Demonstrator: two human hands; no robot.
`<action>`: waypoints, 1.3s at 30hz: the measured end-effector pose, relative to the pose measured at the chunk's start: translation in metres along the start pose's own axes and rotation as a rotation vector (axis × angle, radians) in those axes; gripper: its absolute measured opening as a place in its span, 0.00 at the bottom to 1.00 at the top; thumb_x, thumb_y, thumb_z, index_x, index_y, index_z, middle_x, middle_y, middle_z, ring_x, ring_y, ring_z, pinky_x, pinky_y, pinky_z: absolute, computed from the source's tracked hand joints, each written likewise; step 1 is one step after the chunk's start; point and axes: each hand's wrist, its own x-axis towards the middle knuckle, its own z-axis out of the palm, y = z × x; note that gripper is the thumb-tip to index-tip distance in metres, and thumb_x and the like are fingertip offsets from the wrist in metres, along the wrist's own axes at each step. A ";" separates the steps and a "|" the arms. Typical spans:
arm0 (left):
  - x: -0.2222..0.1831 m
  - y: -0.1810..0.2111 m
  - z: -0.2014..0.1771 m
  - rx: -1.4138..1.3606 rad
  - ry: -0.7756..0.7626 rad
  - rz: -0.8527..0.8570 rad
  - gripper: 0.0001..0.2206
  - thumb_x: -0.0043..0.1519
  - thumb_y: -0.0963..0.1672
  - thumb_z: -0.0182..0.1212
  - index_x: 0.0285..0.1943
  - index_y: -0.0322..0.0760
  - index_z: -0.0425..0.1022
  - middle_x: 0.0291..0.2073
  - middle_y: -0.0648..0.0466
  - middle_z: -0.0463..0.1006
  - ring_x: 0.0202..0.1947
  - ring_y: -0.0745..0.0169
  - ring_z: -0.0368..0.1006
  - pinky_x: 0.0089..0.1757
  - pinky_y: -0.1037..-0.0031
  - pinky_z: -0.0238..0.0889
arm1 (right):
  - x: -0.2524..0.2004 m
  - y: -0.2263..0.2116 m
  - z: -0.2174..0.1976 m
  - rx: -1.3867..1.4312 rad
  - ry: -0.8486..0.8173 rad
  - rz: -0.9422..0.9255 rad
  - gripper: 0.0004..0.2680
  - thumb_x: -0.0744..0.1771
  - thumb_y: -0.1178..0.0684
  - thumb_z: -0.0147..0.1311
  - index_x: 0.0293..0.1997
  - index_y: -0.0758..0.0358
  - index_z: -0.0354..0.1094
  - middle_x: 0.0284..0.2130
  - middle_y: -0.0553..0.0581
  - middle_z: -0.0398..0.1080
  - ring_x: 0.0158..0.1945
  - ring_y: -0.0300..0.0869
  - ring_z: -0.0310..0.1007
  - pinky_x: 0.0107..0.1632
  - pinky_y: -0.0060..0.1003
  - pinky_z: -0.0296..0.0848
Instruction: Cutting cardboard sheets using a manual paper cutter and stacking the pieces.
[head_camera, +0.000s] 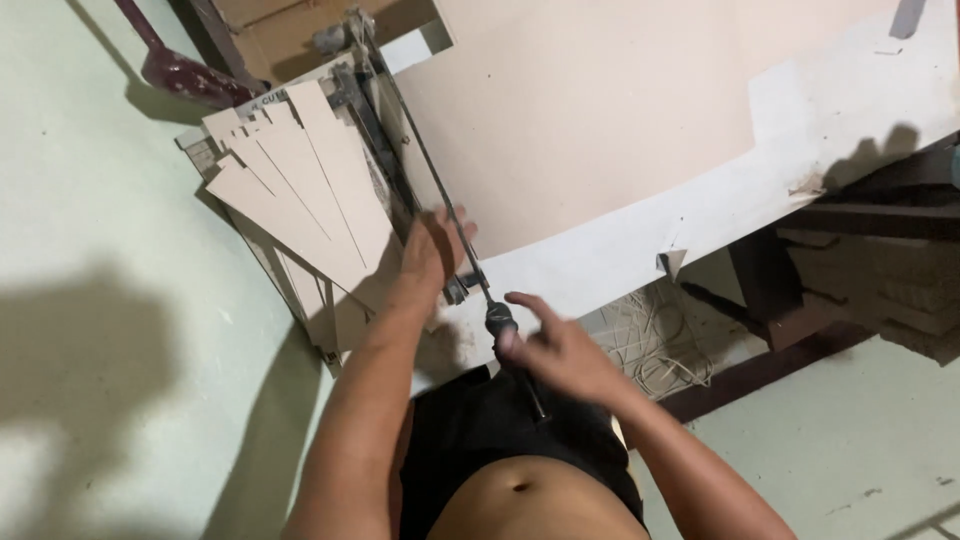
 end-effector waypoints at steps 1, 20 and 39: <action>0.007 -0.006 0.029 -0.449 0.036 0.092 0.06 0.67 0.47 0.52 0.47 0.48 0.73 0.49 0.52 0.69 0.53 0.53 0.59 0.53 0.57 0.48 | 0.028 0.026 0.002 0.172 0.090 -0.021 0.29 0.63 0.31 0.55 0.70 0.50 0.55 0.31 0.70 0.79 0.29 0.56 0.81 0.34 0.47 0.79; -0.018 -0.008 -0.036 0.172 0.051 -0.241 0.36 0.63 0.62 0.54 0.75 0.41 0.62 0.65 0.34 0.68 0.66 0.33 0.58 0.60 0.41 0.43 | 0.197 0.150 0.018 0.702 0.382 -0.051 0.14 0.72 0.47 0.54 0.57 0.70 0.63 0.41 0.66 0.75 0.40 0.53 0.81 0.43 0.49 0.82; 0.027 -0.007 -0.002 -0.085 -0.147 -0.417 0.56 0.54 0.52 0.73 0.81 0.35 0.30 0.76 0.27 0.35 0.77 0.29 0.25 0.63 0.25 0.09 | 0.098 0.089 0.094 -0.575 0.127 0.009 0.27 0.69 0.41 0.42 0.76 0.61 0.36 0.36 0.74 0.77 0.41 0.69 0.79 0.44 0.61 0.77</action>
